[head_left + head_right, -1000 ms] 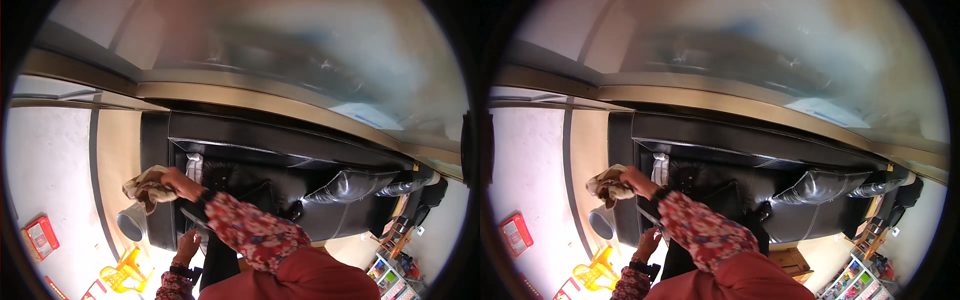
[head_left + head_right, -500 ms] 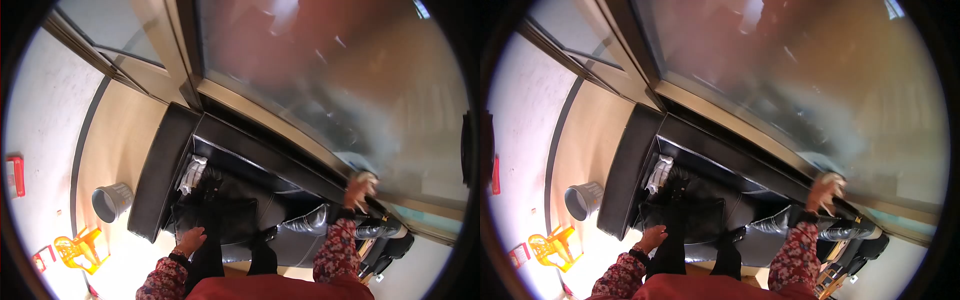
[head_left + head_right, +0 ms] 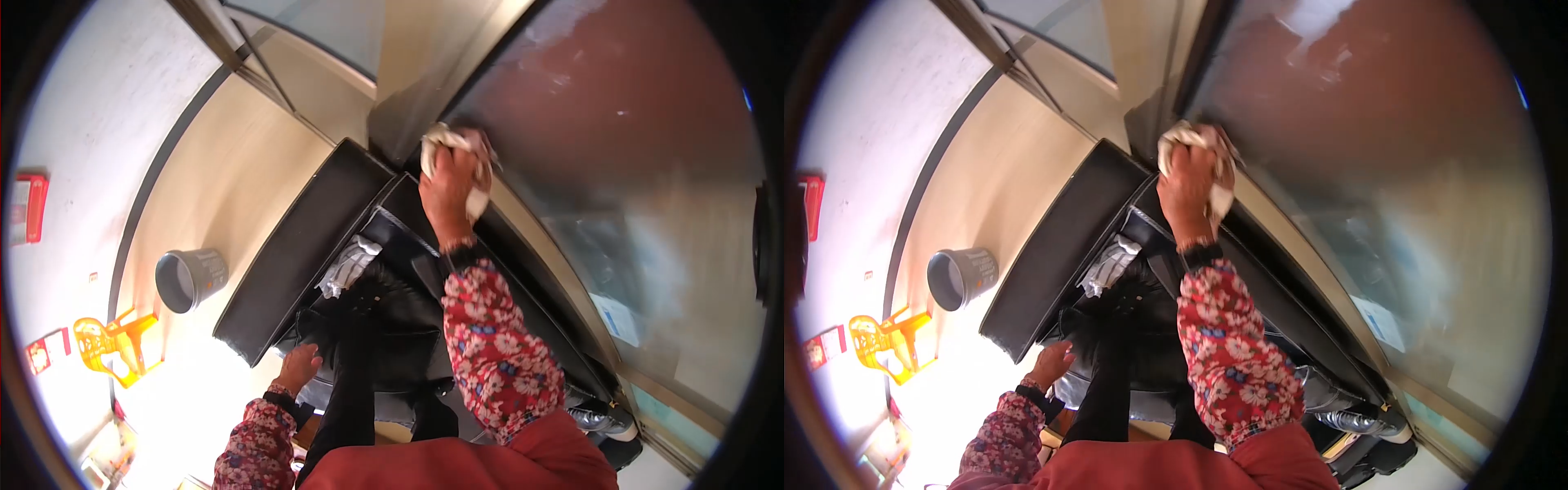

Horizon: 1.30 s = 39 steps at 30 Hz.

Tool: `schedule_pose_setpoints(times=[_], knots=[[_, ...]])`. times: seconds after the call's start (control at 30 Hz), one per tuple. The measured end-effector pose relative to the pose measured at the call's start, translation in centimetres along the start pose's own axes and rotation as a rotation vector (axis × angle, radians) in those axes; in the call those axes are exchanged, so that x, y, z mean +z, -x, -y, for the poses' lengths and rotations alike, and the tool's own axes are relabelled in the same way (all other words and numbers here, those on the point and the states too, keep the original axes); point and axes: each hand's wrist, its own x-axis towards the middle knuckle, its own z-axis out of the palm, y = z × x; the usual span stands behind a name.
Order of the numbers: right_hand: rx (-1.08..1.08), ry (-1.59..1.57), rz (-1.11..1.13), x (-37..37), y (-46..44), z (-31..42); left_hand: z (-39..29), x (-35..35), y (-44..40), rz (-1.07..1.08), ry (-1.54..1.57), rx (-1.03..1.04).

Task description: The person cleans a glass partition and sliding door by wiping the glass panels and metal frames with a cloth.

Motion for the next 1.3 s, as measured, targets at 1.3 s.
schedule_pose_setpoints(times=[1.3], knots=[[0.969, -2.843, 0.076, 3.0, 0.6, -2.9, 2.8, 2.5, 5.8, 0.056, 0.309, -0.426]])
